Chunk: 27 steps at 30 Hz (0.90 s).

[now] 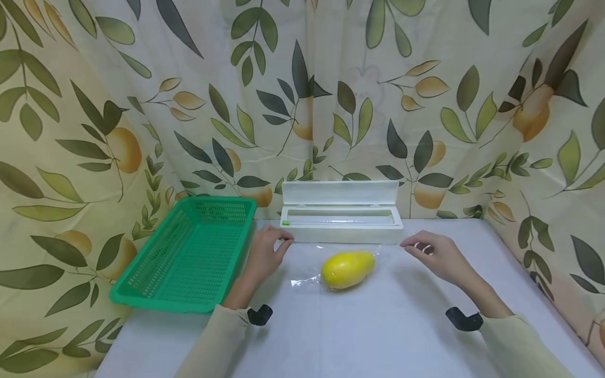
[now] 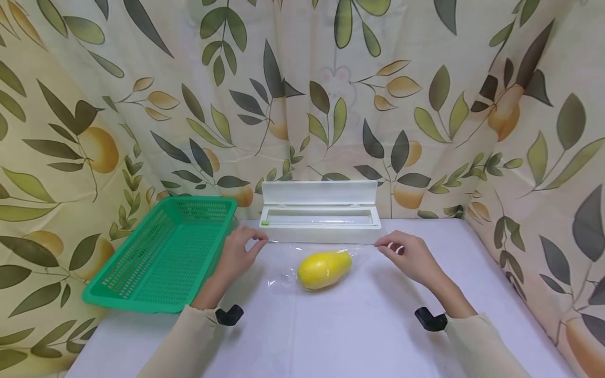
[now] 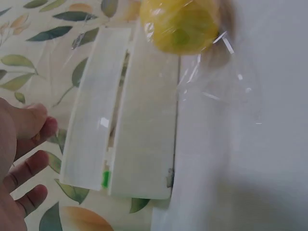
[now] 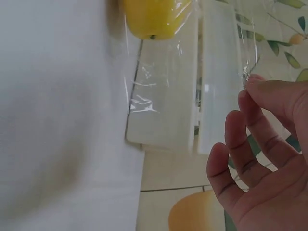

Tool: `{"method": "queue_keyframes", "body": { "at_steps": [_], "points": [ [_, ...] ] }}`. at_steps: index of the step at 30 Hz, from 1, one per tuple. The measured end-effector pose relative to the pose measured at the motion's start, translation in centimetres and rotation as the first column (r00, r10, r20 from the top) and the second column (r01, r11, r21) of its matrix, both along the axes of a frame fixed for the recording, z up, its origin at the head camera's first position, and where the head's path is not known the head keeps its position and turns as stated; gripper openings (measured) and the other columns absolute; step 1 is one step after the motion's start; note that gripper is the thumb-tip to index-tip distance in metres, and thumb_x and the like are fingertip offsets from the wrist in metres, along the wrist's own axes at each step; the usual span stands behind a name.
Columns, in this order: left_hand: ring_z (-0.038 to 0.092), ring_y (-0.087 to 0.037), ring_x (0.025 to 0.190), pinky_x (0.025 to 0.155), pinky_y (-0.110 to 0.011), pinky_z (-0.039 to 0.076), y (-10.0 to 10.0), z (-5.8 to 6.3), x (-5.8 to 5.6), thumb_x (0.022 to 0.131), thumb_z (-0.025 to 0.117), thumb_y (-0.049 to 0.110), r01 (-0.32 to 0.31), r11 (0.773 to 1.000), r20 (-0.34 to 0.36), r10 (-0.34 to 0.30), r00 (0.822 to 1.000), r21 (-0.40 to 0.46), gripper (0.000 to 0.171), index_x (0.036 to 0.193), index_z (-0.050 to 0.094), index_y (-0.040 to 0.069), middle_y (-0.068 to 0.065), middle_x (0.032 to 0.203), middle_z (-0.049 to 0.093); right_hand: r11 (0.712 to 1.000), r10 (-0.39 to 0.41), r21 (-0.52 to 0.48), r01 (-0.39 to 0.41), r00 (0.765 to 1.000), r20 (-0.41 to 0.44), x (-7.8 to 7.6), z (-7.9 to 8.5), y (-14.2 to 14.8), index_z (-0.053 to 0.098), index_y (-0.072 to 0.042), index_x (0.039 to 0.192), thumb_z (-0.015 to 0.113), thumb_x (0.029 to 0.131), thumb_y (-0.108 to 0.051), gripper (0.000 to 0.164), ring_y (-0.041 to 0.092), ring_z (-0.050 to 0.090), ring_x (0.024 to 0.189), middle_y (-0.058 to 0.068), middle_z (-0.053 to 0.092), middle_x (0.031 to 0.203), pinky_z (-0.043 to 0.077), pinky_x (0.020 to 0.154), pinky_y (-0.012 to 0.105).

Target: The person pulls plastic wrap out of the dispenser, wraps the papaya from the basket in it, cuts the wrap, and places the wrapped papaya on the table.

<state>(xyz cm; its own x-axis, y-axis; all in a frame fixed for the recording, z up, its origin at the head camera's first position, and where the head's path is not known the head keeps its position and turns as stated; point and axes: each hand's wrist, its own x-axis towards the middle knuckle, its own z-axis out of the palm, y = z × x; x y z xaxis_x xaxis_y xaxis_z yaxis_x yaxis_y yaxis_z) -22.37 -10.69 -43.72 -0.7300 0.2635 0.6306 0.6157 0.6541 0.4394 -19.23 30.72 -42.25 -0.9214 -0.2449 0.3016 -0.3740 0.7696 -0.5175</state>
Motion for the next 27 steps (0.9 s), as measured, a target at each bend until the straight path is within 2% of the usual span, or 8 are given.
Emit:
{"method": "queue_keyframes", "body": {
  "at_steps": [5, 9, 13, 16, 21, 27],
  "points": [
    [0.060, -0.021, 0.092, 0.080, -0.039, 0.048, -0.2, -1.0, 2.6, 0.085, 0.082, 0.000, 0.044, 0.999, -0.104, -0.045, 0.994, -0.009, 0.013, 0.092, 0.077, 0.009, -0.001, 0.091, 0.076, 1.000, -0.021, -0.009, 0.021, 1.000, -0.005, 1.6, -0.5, 0.5, 0.077, -0.014, 0.105, 0.074, 0.094, -0.011, 0.012, 0.010, 0.059, 0.085, 0.001, 0.072, 0.103, 0.055, 0.071, 0.023],
    [0.060, -0.019, 0.092, 0.079, -0.036, 0.047, -0.4, -2.6, 4.7, 0.079, 0.085, -0.003, 0.100, 0.995, -0.186, -0.102, 0.977, -0.021, 0.020, 0.089, 0.075, 0.011, 0.002, 0.090, 0.074, 1.000, -0.008, -0.021, 0.008, 1.000, -0.016, 2.5, -1.5, 0.6, 0.077, -0.016, 0.102, 0.077, 0.092, -0.009, 0.013, 0.006, 0.058, 0.083, -0.002, 0.072, 0.101, 0.055, 0.070, 0.023],
    [0.060, -0.017, 0.087, 0.075, -0.033, 0.046, -0.2, -4.4, 5.8, 0.078, 0.085, -0.001, 0.139, 0.985, -0.249, -0.160, 0.955, -0.097, 0.019, 0.087, 0.074, 0.012, 0.004, 0.087, 0.072, 1.000, 0.009, -0.015, -0.009, 1.000, 0.003, 2.7, -2.7, 0.9, 0.078, -0.018, 0.100, 0.077, 0.090, -0.005, 0.016, 0.004, 0.056, 0.081, -0.003, 0.071, 0.100, 0.054, 0.069, 0.023],
    [0.059, -0.016, 0.086, 0.074, -0.032, 0.046, 0.1, -5.3, 5.8, 0.080, 0.085, 0.002, 0.140, 0.976, -0.261, -0.180, 0.948, -0.166, 0.016, 0.086, 0.074, 0.012, 0.004, 0.086, 0.071, 1.000, 0.017, -0.011, -0.017, 1.000, 0.016, 2.4, -3.7, 1.1, 0.078, -0.019, 0.098, 0.076, 0.090, -0.003, 0.018, 0.004, 0.055, 0.079, -0.003, 0.071, 0.099, 0.053, 0.067, 0.024],
    [0.058, -0.016, 0.088, 0.078, -0.032, 0.046, 0.5, -6.1, 5.0, 0.083, 0.084, 0.003, 0.106, 0.950, -0.191, -0.166, 0.967, -0.293, 0.014, 0.088, 0.075, 0.013, 0.004, 0.087, 0.071, 0.999, 0.033, 0.010, -0.033, 0.999, 0.039, 1.4, -5.3, 0.8, 0.078, -0.018, 0.096, 0.074, 0.089, 0.001, 0.020, 0.005, 0.056, 0.076, -0.004, 0.071, 0.094, 0.051, 0.066, 0.025],
    [0.056, -0.015, 0.091, 0.082, -0.031, 0.045, 1.0, -6.4, 3.3, 0.091, 0.077, 0.008, 0.032, 0.867, -0.109, -0.099, 0.989, -0.497, 0.007, 0.094, 0.077, 0.014, 0.005, 0.092, 0.073, 0.997, 0.048, 0.052, -0.052, 0.995, 0.083, 0.3, -6.2, -0.5, 0.078, -0.012, 0.097, 0.073, 0.090, -0.001, 0.014, 0.010, 0.055, 0.075, -0.004, 0.069, 0.088, 0.049, 0.065, 0.027]
  ]
}}
